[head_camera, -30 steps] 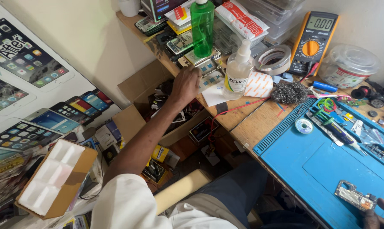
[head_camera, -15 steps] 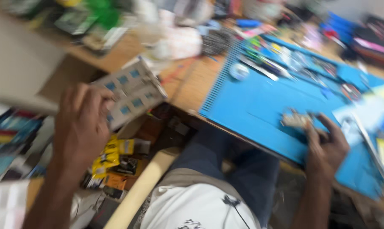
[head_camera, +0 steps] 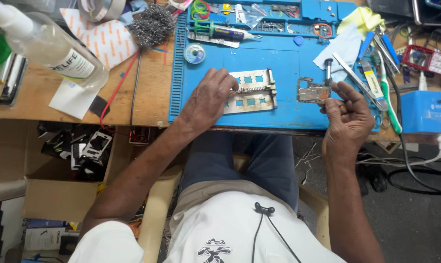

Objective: The person removes a battery from a disassembled smartphone, then uses a syringe to apply adhesive to a metal jig. They place the motherboard into the jig and press it into place. The person then picks up a metal spatula and wipes the work surface.

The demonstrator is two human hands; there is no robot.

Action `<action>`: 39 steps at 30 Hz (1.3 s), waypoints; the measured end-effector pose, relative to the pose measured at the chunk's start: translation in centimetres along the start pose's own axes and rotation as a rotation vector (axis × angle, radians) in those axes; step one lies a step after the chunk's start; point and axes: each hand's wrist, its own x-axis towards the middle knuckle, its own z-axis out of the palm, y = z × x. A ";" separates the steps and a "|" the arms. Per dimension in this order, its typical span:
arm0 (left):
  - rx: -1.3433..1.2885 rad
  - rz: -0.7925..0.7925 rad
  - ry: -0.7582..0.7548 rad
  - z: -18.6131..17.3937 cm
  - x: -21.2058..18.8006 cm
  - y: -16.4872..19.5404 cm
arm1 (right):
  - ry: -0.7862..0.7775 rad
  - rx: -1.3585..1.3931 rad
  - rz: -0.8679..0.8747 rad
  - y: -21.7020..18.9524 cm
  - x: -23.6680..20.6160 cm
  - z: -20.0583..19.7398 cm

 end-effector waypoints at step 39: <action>-0.100 0.077 -0.298 1.1 5.0 -0.5 | -0.274 -0.018 0.330 -1.2 1.5 4.7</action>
